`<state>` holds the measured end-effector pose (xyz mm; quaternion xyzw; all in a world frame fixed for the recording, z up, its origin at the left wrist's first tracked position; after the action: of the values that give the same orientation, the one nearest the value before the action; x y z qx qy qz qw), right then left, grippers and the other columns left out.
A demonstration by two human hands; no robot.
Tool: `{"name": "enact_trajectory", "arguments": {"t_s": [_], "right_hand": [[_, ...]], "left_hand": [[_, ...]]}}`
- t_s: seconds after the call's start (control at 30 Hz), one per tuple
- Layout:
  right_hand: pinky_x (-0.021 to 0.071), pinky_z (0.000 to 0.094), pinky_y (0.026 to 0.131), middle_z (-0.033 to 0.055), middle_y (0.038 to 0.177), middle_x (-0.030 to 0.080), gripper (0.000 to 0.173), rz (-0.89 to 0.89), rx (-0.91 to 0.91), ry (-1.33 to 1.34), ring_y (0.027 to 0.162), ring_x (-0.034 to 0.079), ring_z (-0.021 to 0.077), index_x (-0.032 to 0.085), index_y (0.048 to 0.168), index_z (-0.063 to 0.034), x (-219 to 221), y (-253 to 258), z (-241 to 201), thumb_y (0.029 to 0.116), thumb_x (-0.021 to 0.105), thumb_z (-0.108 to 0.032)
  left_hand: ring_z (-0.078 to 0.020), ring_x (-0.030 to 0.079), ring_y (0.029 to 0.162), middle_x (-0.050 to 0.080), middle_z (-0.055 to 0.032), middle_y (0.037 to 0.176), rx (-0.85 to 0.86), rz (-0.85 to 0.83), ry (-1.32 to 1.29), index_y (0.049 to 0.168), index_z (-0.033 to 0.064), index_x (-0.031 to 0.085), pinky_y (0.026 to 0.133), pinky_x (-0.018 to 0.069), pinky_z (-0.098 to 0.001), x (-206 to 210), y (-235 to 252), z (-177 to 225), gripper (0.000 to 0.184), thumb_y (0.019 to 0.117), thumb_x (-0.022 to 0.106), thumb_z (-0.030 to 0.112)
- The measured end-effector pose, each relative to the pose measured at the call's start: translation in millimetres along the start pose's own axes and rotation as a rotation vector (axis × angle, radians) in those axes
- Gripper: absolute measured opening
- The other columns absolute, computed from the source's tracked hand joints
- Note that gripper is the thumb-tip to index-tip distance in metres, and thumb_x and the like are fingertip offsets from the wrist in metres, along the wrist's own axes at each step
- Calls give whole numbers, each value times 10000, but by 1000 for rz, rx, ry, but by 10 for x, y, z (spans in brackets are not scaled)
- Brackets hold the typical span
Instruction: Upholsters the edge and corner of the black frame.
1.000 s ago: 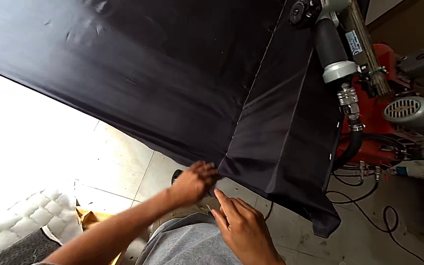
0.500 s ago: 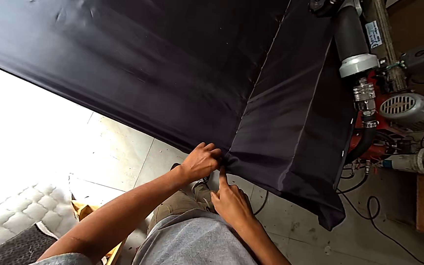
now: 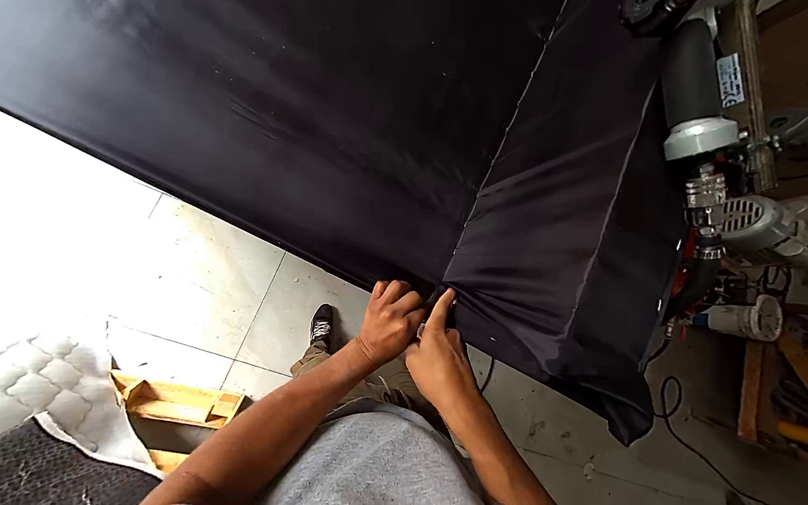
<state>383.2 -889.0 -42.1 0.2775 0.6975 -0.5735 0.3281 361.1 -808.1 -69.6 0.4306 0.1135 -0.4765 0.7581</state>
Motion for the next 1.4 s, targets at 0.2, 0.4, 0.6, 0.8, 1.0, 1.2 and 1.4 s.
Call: {"name": "enact_trajectory", "arguments": {"t_s": [0.2, 0.4, 0.6, 0.8, 1.0, 1.2, 1.4], "right_hand": [[618, 238, 536, -19, 879, 775, 368, 258, -593, 150, 634, 700, 26, 696, 1266, -14, -1239, -930, -186, 930, 696, -165], [531, 359, 503, -16, 794, 674, 191, 303, -922, -593, 647, 656, 151, 752, 1007, -158, -1542, -682, -880, 900, 691, -304], [533, 494, 571, 118, 857, 676, 96, -58, -667, -1151, 792, 684, 330, 708, 856, -102, -851, 98, -846, 861, 760, -182], [489, 462, 512, 52, 688, 634, 143, -14, -792, -1114, 656, 652, 273, 682, 730, -158, -925, 54, -924, 869, 719, -153], [476, 421, 495, 35, 663, 609, 178, -99, -901, -1115, 629, 634, 242, 651, 708, -164, -773, -43, -885, 874, 699, -124], [506, 410, 515, 43, 727, 626, 109, -202, -892, -1131, 670, 648, 239, 681, 795, -153, -704, -98, -899, 892, 709, -111], [532, 431, 526, 36, 735, 638, 106, -235, -937, -964, 678, 653, 235, 692, 786, -159, -870, -110, -935, 857, 748, -105]], "left_hand": [[-247, 623, 1017, 709, -11, 1018, -177, 21, 90, 1116, 219, 773, 842, 495, -420, -132, -235, -21, 182, 979, 659, 259], [-199, 630, 540, 620, -24, 596, -211, -67, 150, 1199, 96, 752, 491, 503, -355, 120, -237, 31, 289, 946, 620, 145], [-200, 626, 541, 604, -40, 587, -177, 64, 209, 979, 31, 752, 497, 506, -344, 183, -201, 197, 182, 940, 578, 64], [-176, 614, 532, 605, -23, 568, -247, 177, 174, 872, 49, 769, 494, 487, -340, 174, -156, 241, 165, 899, 607, 63], [-166, 589, 496, 583, -14, 555, -400, 170, -13, 867, 76, 755, 455, 462, -357, 246, -350, 125, 139, 893, 630, 132], [-141, 559, 484, 571, -1, 553, -359, 145, -53, 1007, 68, 785, 453, 442, -334, 281, -428, 135, 223, 835, 664, 142], [-126, 558, 502, 575, 17, 563, -264, 18, -21, 1198, 68, 749, 479, 452, -314, 372, -516, 147, 363, 865, 641, 164]]}}
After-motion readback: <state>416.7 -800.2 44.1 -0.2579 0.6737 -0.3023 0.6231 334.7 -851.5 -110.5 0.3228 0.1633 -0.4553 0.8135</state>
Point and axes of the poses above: each hand's wrist, its own y-axis towards the middle knuckle, its own x-axis out of the palm, z = x × y, the point moved 9 cm from there along y, towards the middle knuckle
